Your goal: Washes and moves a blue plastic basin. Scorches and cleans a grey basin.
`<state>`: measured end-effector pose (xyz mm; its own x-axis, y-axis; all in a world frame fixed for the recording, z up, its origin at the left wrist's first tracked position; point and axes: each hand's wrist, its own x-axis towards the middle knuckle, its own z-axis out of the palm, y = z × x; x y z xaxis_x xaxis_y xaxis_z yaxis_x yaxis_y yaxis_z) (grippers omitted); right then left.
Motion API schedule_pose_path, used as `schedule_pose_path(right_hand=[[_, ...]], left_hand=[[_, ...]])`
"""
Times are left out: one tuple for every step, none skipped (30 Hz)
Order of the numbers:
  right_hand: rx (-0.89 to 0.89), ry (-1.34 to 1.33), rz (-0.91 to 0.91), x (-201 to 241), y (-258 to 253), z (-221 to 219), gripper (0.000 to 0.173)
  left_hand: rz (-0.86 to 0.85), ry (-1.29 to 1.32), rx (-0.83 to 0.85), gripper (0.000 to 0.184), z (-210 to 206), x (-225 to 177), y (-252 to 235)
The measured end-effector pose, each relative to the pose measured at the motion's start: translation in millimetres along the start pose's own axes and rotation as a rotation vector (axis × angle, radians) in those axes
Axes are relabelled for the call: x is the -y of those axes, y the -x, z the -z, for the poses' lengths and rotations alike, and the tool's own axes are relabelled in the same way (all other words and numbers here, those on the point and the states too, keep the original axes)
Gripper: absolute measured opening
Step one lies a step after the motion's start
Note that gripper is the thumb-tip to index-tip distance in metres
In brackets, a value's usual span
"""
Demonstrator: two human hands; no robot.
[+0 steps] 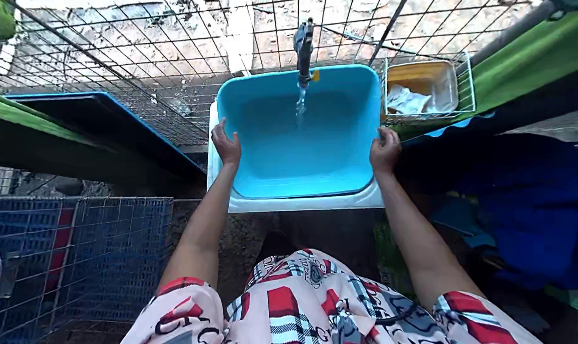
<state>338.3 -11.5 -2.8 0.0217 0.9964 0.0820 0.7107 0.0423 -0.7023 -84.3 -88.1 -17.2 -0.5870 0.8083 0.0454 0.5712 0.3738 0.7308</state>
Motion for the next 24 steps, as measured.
schedule_pose_path(right_hand=[[0.006, -0.151, -0.01, 16, 3, -13, 0.035], [0.041, -0.359, -0.082, 33, 4, -31, 0.033], [0.1, -0.606, -0.207, 54, 0, -50, 0.03], [0.17, -0.853, -0.372, 74, -10, -69, 0.029], [0.229, -1.059, -0.534, 91, -23, -88, 0.027], [0.265, -1.207, -0.669, 106, -38, -106, 0.024], [0.291, -1.29, -0.739, 117, -55, -124, 0.023], [0.318, -1.33, -0.752, 127, -73, -141, 0.023], [0.362, -1.346, -0.734, 135, -90, -154, 0.023], [0.437, -1.347, -0.7, 140, -104, -163, 0.023], [0.522, -1.347, -0.668, 145, -115, -168, 0.022], [0.598, -1.337, -0.642, 148, -124, -170, 0.018], [0.669, -1.358, -0.626, 149, -132, -176, 0.016], [0.727, -1.381, -0.599, 147, -139, -182, 0.02], [0.739, -1.348, -0.552, 148, -141, -185, 0.026], [0.699, -1.273, -0.483, 151, -140, -187, 0.03], [0.617, -1.163, -0.386, 156, -136, -187, 0.029], [0.508, -0.996, -0.286, 161, -130, -185, 0.023], [0.423, -0.778, -0.2, 167, -122, -177, 0.014], [0.434, -0.55, -0.176, 176, -113, -160, 0.026], [0.504, -0.357, -0.239, 190, -108, -144, 0.035], [0.676, -0.166, -0.355, 206, -101, -120, 0.044], [0.77, -0.078, -0.45, 216, -93, -105, 0.049], [0.761, -0.1, -0.54, 221, -83, -96, 0.049]], left_hand=[[-0.083, 0.114, -0.008, 0.052, -5, -13, 1], [-0.101, 0.252, 0.022, 0.046, -15, -29, 2], [-0.062, 0.409, 0.085, 0.042, -28, -48, 1], [0.038, 0.577, 0.182, 0.039, -44, -67, -3], [0.19, 0.735, 0.308, 0.04, -58, -83, -8], [0.364, 0.876, 0.42, 0.042, -73, -93, -13], [0.536, 0.99, 0.478, 0.043, -90, -100, -18], [0.674, 1.084, 0.491, 0.042, -106, -104, -24], [0.77, 1.151, 0.484, 0.038, -121, -107, -28], [0.814, 1.211, 0.499, 0.034, -133, -108, -31], [0.831, 1.284, 0.521, 0.034, -142, -109, -33], [0.842, 1.344, 0.533, 0.033, -148, -112, -36], [0.841, 1.4, 0.547, 0.032, -153, -116, -39], [0.841, 1.454, 0.565, 0.034, -154, -120, -41], [0.853, 1.506, 0.567, 0.036, -154, -125, -40], [0.881, 1.55, 0.551, 0.038, -156, -129, -38], [0.911, 1.59, 0.533, 0.043, -160, -134, -33], [0.923, 1.632, 0.518, 0.051, -169, -137, -25], [0.874, 1.664, 0.515, 0.062, -181, -137, -14], [0.797, 1.642, 0.506, 0.067, -183, -144, -4], [0.748, 1.548, 0.491, 0.063, -168, -159, 2], [0.823, 1.35, 0.472, 0.052, -132, -189, -2], [1.047, 1.129, 0.404, 0.042, -94, -232, -20], [0.821, 1.109, 0.4, 0.043, -86, -225, -19]])
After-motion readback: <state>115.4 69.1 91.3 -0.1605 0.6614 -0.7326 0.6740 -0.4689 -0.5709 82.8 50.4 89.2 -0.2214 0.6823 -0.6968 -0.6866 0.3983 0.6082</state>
